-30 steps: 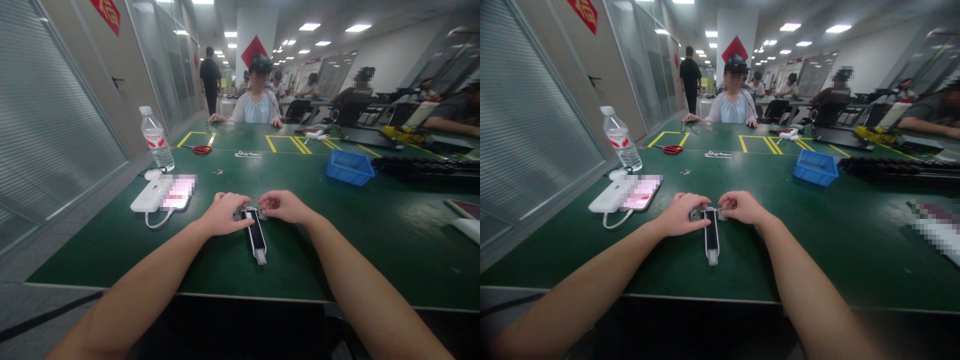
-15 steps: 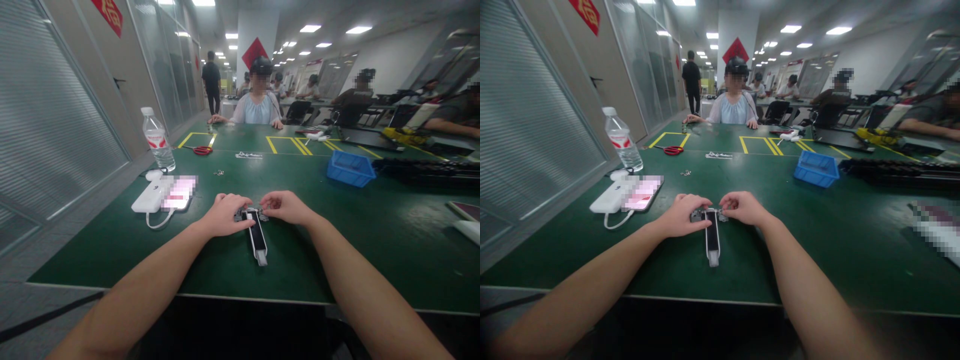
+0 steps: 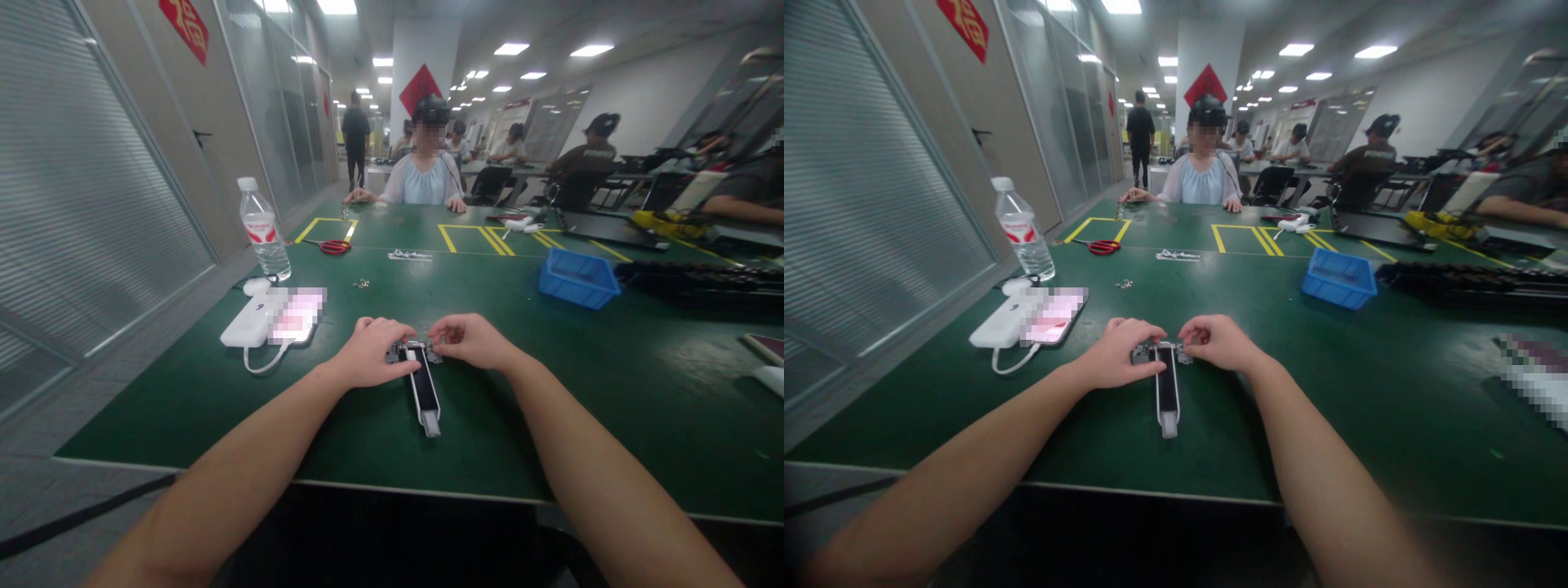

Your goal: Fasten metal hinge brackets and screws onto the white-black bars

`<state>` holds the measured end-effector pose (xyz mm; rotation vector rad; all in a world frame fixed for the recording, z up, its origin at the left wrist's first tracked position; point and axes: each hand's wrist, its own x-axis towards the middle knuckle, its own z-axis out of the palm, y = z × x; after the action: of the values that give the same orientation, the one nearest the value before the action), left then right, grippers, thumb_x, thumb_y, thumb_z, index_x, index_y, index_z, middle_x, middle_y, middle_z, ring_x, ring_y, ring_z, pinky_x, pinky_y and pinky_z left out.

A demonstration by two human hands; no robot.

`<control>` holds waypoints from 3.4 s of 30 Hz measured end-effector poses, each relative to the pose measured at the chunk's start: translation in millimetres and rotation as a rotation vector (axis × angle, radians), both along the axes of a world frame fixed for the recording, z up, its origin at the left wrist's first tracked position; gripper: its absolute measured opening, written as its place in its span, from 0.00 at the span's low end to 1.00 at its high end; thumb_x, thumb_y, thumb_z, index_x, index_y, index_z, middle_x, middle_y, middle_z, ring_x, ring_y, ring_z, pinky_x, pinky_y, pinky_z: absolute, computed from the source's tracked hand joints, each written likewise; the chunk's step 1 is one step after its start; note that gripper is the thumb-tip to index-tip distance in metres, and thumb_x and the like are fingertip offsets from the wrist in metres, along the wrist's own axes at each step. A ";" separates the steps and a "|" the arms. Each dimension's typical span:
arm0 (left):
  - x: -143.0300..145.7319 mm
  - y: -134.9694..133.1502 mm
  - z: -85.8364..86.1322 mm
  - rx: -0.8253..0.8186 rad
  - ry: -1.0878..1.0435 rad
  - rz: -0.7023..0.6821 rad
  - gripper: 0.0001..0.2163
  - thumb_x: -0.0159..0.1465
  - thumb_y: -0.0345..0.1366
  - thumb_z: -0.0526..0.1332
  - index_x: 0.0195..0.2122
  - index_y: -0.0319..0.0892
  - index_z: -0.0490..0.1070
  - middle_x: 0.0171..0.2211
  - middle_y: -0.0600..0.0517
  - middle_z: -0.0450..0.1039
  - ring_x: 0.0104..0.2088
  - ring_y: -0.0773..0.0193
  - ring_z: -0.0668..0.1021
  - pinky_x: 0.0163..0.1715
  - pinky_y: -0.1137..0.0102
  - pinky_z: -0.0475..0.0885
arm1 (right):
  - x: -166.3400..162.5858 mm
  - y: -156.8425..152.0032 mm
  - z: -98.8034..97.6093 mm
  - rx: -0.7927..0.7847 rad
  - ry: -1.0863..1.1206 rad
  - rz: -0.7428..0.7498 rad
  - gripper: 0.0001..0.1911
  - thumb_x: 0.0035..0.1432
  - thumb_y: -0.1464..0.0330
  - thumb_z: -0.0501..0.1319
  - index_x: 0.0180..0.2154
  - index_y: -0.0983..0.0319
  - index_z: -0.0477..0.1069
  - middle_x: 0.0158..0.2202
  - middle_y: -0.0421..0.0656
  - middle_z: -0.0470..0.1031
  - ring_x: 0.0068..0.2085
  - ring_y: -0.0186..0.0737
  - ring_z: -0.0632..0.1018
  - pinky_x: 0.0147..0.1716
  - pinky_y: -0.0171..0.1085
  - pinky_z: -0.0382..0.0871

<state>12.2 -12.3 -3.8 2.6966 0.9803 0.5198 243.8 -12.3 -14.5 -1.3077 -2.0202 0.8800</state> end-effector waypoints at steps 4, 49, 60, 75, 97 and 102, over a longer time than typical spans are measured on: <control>0.4 -0.7 1.2 -0.002 0.005 0.005 0.19 0.60 0.49 0.58 0.48 0.45 0.66 0.42 0.50 0.72 0.44 0.56 0.72 0.47 0.60 0.57 | -0.5 -0.5 1.2 0.005 -0.008 -0.004 0.10 0.45 0.69 0.64 0.34 0.65 0.74 0.25 0.40 0.73 0.25 0.32 0.71 0.27 0.33 0.66; 0.1 -0.5 0.3 -0.022 -0.002 -0.003 0.19 0.60 0.49 0.58 0.48 0.46 0.66 0.42 0.50 0.72 0.44 0.56 0.71 0.47 0.61 0.57 | -0.7 0.9 -1.1 -0.144 -0.025 0.037 0.09 0.52 0.67 0.59 0.34 0.64 0.74 0.26 0.41 0.74 0.28 0.33 0.73 0.29 0.33 0.67; -0.1 -0.4 0.6 -0.021 -0.006 -0.011 0.18 0.60 0.48 0.59 0.48 0.45 0.66 0.42 0.50 0.72 0.44 0.57 0.72 0.47 0.60 0.57 | 1.0 2.8 -2.9 -0.177 0.011 0.051 0.10 0.51 0.64 0.61 0.32 0.64 0.73 0.27 0.41 0.74 0.28 0.33 0.73 0.30 0.34 0.66; 0.7 -0.3 0.3 -0.021 0.004 -0.002 0.18 0.60 0.48 0.58 0.47 0.45 0.66 0.42 0.51 0.72 0.45 0.57 0.71 0.46 0.61 0.57 | 3.2 5.5 -7.2 -0.197 0.042 0.083 0.13 0.49 0.62 0.62 0.34 0.65 0.70 0.23 0.37 0.67 0.25 0.31 0.67 0.25 0.33 0.61; 1.1 -0.4 1.0 -0.017 0.005 -0.006 0.18 0.60 0.48 0.59 0.47 0.45 0.67 0.42 0.50 0.72 0.44 0.57 0.72 0.46 0.61 0.58 | 3.0 5.6 -7.2 -0.185 0.026 0.050 0.10 0.48 0.65 0.62 0.33 0.64 0.70 0.25 0.39 0.70 0.26 0.33 0.70 0.28 0.34 0.64; 1.8 -1.2 1.6 -0.017 0.006 -0.001 0.18 0.60 0.48 0.59 0.47 0.45 0.67 0.42 0.51 0.72 0.44 0.57 0.72 0.46 0.61 0.58 | 3.2 5.7 -8.5 -0.195 0.032 0.052 0.11 0.47 0.64 0.63 0.32 0.64 0.69 0.24 0.39 0.69 0.26 0.32 0.69 0.26 0.34 0.63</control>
<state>14.1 -13.4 -2.2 2.6852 0.9799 0.5017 247.0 -6.5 -23.0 -1.3398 -1.9913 1.1383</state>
